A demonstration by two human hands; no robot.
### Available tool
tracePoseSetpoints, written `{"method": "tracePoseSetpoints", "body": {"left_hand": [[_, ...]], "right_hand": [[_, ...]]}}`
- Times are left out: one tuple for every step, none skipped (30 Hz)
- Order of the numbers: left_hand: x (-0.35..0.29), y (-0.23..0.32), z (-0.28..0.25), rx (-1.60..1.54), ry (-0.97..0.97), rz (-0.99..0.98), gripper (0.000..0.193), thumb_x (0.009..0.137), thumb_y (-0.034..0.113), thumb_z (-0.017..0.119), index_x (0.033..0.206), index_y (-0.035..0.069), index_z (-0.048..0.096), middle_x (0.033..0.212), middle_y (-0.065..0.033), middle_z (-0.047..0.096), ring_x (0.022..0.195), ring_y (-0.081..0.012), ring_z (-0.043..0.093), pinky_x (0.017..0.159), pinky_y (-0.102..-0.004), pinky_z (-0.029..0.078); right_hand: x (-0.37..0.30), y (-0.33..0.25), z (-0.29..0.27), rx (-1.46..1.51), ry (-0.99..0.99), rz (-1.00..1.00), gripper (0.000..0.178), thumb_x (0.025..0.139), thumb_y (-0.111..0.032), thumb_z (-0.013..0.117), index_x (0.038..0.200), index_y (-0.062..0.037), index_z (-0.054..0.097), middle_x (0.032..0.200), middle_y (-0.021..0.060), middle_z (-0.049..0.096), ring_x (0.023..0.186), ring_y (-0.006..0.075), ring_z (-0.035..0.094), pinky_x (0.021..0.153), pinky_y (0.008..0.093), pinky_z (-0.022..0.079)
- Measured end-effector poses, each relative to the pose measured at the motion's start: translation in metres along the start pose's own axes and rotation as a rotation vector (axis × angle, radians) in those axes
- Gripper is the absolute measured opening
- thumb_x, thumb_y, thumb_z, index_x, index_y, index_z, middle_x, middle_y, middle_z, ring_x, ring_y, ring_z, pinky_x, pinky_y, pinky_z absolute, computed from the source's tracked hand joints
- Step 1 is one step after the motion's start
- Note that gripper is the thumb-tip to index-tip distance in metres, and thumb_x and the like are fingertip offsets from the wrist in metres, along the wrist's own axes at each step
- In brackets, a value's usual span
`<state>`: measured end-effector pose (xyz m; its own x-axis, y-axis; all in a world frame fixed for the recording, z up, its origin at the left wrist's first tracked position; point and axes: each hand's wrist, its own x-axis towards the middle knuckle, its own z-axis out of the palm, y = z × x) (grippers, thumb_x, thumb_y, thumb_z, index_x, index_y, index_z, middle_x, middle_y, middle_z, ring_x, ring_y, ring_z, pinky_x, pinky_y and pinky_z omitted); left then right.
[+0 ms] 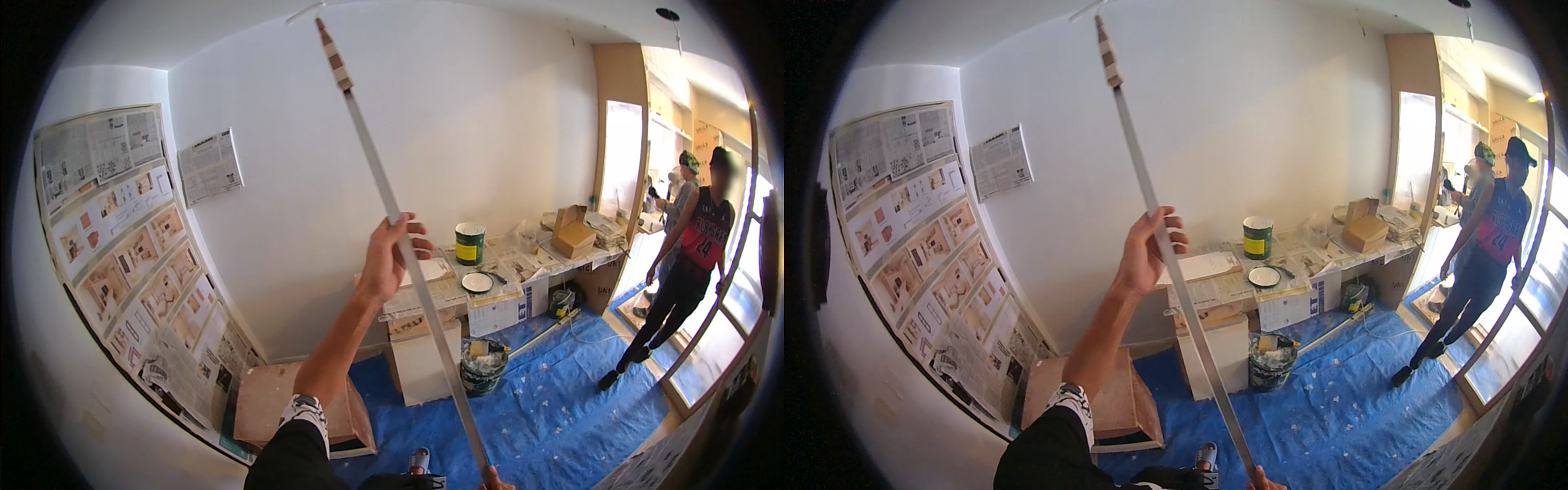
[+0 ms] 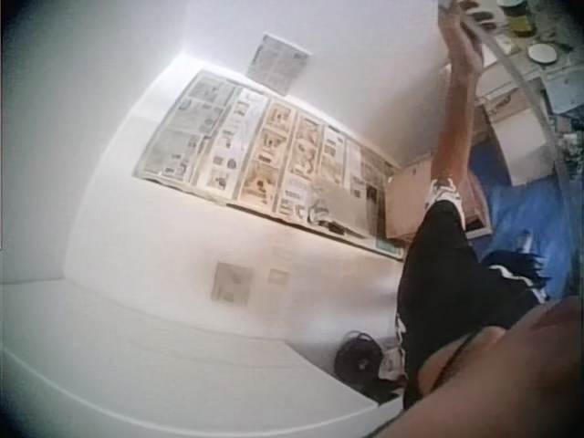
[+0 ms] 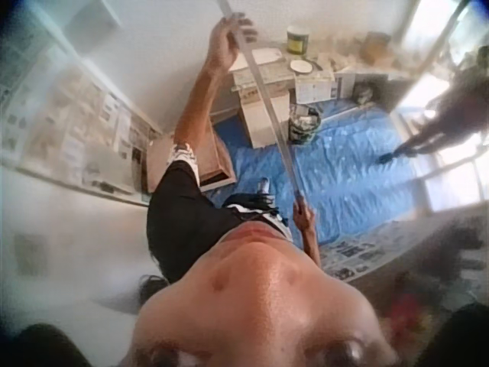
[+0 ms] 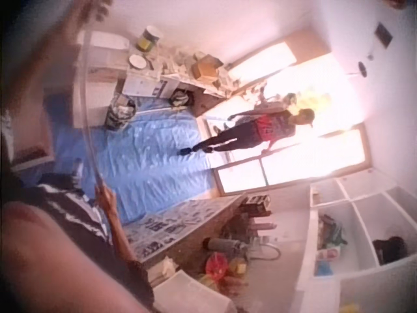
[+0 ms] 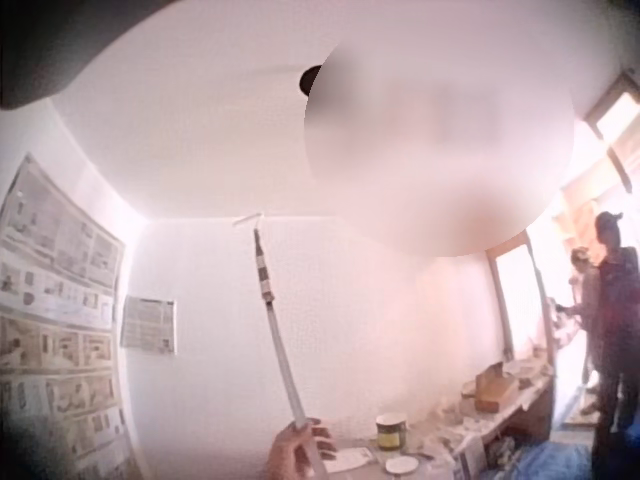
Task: The person paints a ceiling by hand using a small roller, then attaches the roller to a long extension pole and continues painting the upper surface.
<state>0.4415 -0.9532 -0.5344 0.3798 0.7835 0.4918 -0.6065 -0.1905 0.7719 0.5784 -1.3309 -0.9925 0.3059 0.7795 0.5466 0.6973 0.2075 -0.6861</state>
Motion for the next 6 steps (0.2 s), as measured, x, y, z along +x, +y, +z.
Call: {"method": "tracePoseSetpoints", "body": {"left_hand": [[0.006, 0.001, -0.011, -0.039, 0.043, -0.002, 0.031, 0.102, 0.031, 0.051, 0.115, 0.003, 0.050, 0.084, -0.0059, 0.057, 0.064, -0.0169, 0.057, 0.060, -0.0310, 0.049], [0.012, 0.002, -0.023, -0.081, 0.086, -0.003, 0.031, 0.102, 0.032, 0.051, 0.115, 0.004, 0.050, 0.080, -0.0041, 0.055, 0.060, -0.0150, 0.054, 0.057, -0.0294, 0.046], [0.016, 0.000, -0.037, -0.084, 0.076, -0.015, 0.031, 0.102, 0.033, 0.051, 0.115, 0.005, 0.050, 0.076, -0.0025, 0.051, 0.057, -0.0138, 0.049, 0.055, -0.0287, 0.043], [0.014, -0.005, -0.055, -0.087, 0.067, -0.026, 0.031, 0.102, 0.034, 0.051, 0.116, 0.007, 0.050, 0.072, -0.0008, 0.048, 0.054, -0.0125, 0.044, 0.054, -0.0279, 0.040], [0.012, -0.015, -0.071, -0.085, 0.062, -0.028, 0.031, 0.102, 0.036, 0.051, 0.117, 0.009, 0.050, 0.068, 0.0008, 0.044, 0.051, -0.0113, 0.039, 0.052, -0.0272, 0.036], [0.009, -0.027, -0.081, -0.016, 0.122, -0.006, 0.032, 0.102, 0.039, 0.050, 0.117, 0.010, 0.049, 0.067, 0.0016, 0.041, 0.050, -0.0110, 0.040, 0.050, -0.0274, 0.037]], "right_hand": [[-0.006, 0.004, 0.003, -0.018, -0.190, 0.280, 0.043, 0.090, -0.013, 0.064, 0.133, -0.0086, 0.056, 0.079, 0.0208, 0.063, 0.063, 0.0400, 0.059, 0.055, 0.0492, 0.047], [-0.010, 0.009, 0.012, -0.075, -0.177, 0.241, 0.043, 0.091, -0.014, 0.064, 0.133, -0.0087, 0.056, 0.081, 0.0209, 0.063, 0.065, 0.0402, 0.060, 0.056, 0.0491, 0.047], [-0.007, 0.017, 0.024, -0.141, -0.156, 0.199, 0.043, 0.091, -0.015, 0.063, 0.133, -0.0087, 0.056, 0.084, 0.0210, 0.064, 0.067, 0.0404, 0.061, 0.057, 0.0489, 0.048], [-0.005, 0.025, 0.035, -0.206, -0.136, 0.156, 0.043, 0.092, -0.016, 0.062, 0.133, -0.0087, 0.056, 0.087, 0.0211, 0.064, 0.069, 0.0406, 0.061, 0.058, 0.0488, 0.048], [0.012, 0.012, 0.039, -0.163, -0.037, 0.177, 0.044, 0.091, -0.018, 0.064, 0.133, -0.0083, 0.056, 0.080, 0.0213, 0.064, 0.066, 0.0413, 0.061, 0.057, 0.0503, 0.047], [0.025, 0.017, 0.043, -0.164, -0.030, 0.164, 0.044, 0.091, -0.018, 0.064, 0.133, -0.0083, 0.056, 0.080, 0.0213, 0.064, 0.066, 0.0413, 0.061, 0.057, 0.0503, 0.047]]}}
